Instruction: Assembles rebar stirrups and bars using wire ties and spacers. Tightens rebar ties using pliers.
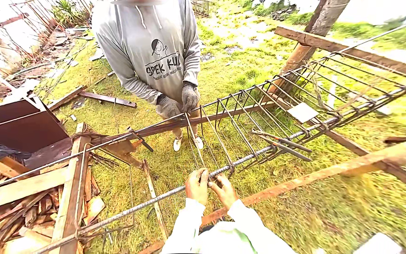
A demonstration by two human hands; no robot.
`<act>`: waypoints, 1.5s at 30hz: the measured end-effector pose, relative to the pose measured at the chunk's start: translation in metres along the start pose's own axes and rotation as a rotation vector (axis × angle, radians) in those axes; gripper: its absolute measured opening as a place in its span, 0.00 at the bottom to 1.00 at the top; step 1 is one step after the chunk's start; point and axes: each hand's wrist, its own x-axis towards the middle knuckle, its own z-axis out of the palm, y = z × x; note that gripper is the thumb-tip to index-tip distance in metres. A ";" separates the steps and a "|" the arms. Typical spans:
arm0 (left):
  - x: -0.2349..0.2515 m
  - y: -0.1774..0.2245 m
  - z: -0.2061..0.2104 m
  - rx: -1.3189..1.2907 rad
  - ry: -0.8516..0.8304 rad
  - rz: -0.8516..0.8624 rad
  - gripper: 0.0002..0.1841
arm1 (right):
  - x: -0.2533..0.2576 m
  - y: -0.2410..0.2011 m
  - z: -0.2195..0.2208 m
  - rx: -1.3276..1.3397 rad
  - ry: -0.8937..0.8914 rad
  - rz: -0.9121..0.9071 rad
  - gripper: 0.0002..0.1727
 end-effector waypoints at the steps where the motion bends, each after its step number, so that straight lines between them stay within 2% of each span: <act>1: -0.004 0.000 0.000 -0.011 0.005 -0.005 0.13 | 0.000 0.000 0.001 -0.016 0.008 -0.017 0.22; 5: -0.029 -0.004 0.010 -0.146 0.068 -0.065 0.11 | 0.000 0.005 0.006 -0.066 0.068 -0.076 0.20; 7: -0.041 -0.009 0.016 -0.369 0.126 -0.155 0.08 | -0.001 0.004 0.006 -0.105 0.076 -0.091 0.19; 11: -0.048 -0.026 0.027 -1.160 0.179 -0.564 0.17 | -0.003 -0.004 0.005 -0.165 0.075 -0.068 0.18; 14: -0.040 -0.042 0.028 -1.375 0.111 -0.794 0.18 | -0.003 -0.008 -0.003 -0.180 0.027 -0.029 0.20; 16: -0.026 -0.064 0.027 -1.389 0.000 -0.858 0.16 | -0.002 -0.011 -0.010 -0.141 -0.022 0.017 0.22; 18: 0.000 -0.090 0.024 -1.310 -0.203 -0.819 0.15 | -0.001 -0.019 -0.013 -0.100 -0.049 0.084 0.24; 20: 0.035 -0.104 0.020 -1.088 -0.407 -0.669 0.12 | 0.000 -0.032 -0.009 -0.115 -0.007 0.163 0.24; 21: 0.052 -0.109 0.019 -1.003 -0.489 -0.572 0.07 | 0.000 -0.036 -0.004 -0.131 0.030 0.193 0.23; 22: 0.067 -0.113 0.021 -0.974 -0.540 -0.478 0.08 | -0.001 -0.040 0.000 -0.143 0.059 0.221 0.22; 24: 0.078 -0.109 0.030 -0.982 -0.510 -0.418 0.16 | -0.001 -0.046 0.003 -0.150 0.090 0.261 0.21; 25: 0.072 -0.106 0.034 -0.991 -0.433 -0.442 0.19 | -0.002 -0.047 0.004 -0.155 0.097 0.270 0.21; 27: 0.042 -0.095 0.035 -0.990 -0.231 -0.598 0.17 | -0.004 -0.047 0.006 -0.164 0.105 0.273 0.20; 29: 0.008 -0.084 0.023 -0.784 -0.050 -0.784 0.20 | -0.004 -0.046 0.008 -0.167 0.103 0.271 0.21; 30: -0.010 -0.078 0.009 -0.574 -0.075 -0.781 0.19 | -0.004 -0.045 0.008 -0.166 0.100 0.269 0.21; 33: -0.042 -0.031 -0.044 -0.131 -0.332 -0.504 0.14 | -0.005 -0.044 0.007 -0.141 0.101 0.242 0.19; 35: -0.038 0.011 -0.063 0.087 -0.299 -0.256 0.13 | -0.006 -0.042 0.006 -0.126 0.109 0.225 0.19; 36: -0.027 0.021 -0.065 0.276 -0.247 -0.131 0.16 | -0.005 -0.042 0.006 -0.127 0.110 0.216 0.20; 37: -0.011 0.027 -0.063 0.494 -0.228 -0.084 0.18 | -0.005 -0.041 0.006 -0.141 0.104 0.209 0.20; 38: 0.006 0.032 -0.060 0.679 -0.301 -0.146 0.21 | -0.006 -0.042 0.007 -0.160 0.098 0.207 0.21; 40: 0.041 0.029 -0.046 0.794 -0.548 -0.344 0.25 | -0.007 -0.045 0.007 -0.205 0.091 0.208 0.21; 42: 0.065 0.013 -0.030 0.633 -0.697 -0.439 0.27 | -0.006 -0.045 0.007 -0.242 0.086 0.201 0.23; 45: 0.079 -0.003 -0.019 0.378 -0.703 -0.483 0.24 | -0.005 -0.046 0.007 -0.268 0.080 0.197 0.25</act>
